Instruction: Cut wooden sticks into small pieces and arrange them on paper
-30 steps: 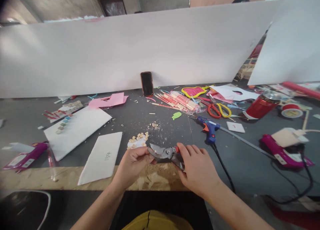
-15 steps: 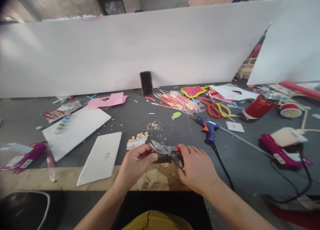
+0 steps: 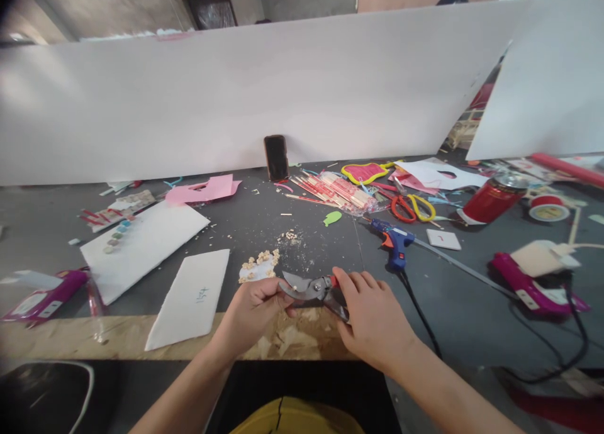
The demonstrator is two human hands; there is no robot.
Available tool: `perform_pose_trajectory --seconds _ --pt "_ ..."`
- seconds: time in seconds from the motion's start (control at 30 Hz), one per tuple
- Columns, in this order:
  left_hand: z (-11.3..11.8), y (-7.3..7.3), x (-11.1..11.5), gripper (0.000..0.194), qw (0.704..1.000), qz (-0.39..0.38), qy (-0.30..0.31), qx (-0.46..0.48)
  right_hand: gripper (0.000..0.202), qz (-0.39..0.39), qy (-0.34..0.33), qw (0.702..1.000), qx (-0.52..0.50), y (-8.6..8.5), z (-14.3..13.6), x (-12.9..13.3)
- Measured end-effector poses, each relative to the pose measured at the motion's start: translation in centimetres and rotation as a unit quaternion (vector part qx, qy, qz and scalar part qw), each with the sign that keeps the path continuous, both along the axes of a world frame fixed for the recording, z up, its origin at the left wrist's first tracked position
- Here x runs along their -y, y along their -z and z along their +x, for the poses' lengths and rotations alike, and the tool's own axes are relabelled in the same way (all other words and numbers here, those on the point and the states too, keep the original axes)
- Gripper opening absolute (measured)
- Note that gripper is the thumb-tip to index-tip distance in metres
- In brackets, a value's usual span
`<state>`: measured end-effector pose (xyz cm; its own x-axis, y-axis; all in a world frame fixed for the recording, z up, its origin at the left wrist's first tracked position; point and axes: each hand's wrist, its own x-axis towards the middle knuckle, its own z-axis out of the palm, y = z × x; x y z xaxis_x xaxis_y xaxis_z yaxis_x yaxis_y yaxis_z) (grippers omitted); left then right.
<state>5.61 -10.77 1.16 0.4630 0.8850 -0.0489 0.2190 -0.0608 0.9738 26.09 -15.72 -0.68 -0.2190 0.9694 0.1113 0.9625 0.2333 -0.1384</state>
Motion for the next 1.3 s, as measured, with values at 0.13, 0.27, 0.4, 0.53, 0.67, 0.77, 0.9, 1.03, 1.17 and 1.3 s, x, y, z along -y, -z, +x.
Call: perform_pose_trajectory --seconds 0.13,0.27,0.4,0.53,0.67,0.77,0.9,1.03,1.17,1.3 --pt "-0.2 -0.5 -0.1 0.018 0.999 -0.039 0.018 0.023 0.05 -0.011 -0.013 1.0 -0.011 -0.1 0.1 0.0" --pt "0.0 0.4 -0.2 0.019 0.999 -0.032 -0.007 0.009 0.045 -0.03 -0.004 0.999 -0.014 -0.1 0.0 0.0" --pt "0.3 1.5 0.0 0.015 0.998 -0.031 -0.041 0.027 0.046 -0.04 0.016 0.999 -0.016 0.0 -0.1 0.0" --pt "0.5 1.7 0.3 0.012 0.996 -0.005 -0.076 0.052 0.046 -0.037 0.026 0.999 -0.018 -0.1 -0.3 0.0" --pt "0.4 1.4 0.5 0.016 0.995 0.056 -0.08 0.021 0.052 -0.023 0.027 0.999 -0.005 -0.1 -0.4 -0.1" --pt "0.3 1.1 0.6 0.019 0.995 0.069 -0.069 0.003 0.055 -0.012 0.021 1.0 0.002 0.0 -0.3 -0.1" --pt "0.2 0.8 0.4 0.02 0.996 0.063 -0.055 0.003 0.054 -0.003 0.011 1.0 0.005 0.0 -0.2 -0.1" --pt "0.2 0.5 0.3 0.018 0.998 0.05 -0.042 0.018 0.053 -0.005 -0.001 1.0 0.001 -0.2 -0.2 -0.1" --pt "0.0 0.5 0.2 0.018 0.998 0.033 -0.044 0.023 0.048 -0.015 -0.009 1.0 -0.015 -0.4 -0.2 -0.3" --pt "0.1 1.3 0.1 0.017 0.998 0.014 -0.049 0.031 0.044 -0.035 -0.006 0.999 -0.021 -0.2 -0.2 -0.5"
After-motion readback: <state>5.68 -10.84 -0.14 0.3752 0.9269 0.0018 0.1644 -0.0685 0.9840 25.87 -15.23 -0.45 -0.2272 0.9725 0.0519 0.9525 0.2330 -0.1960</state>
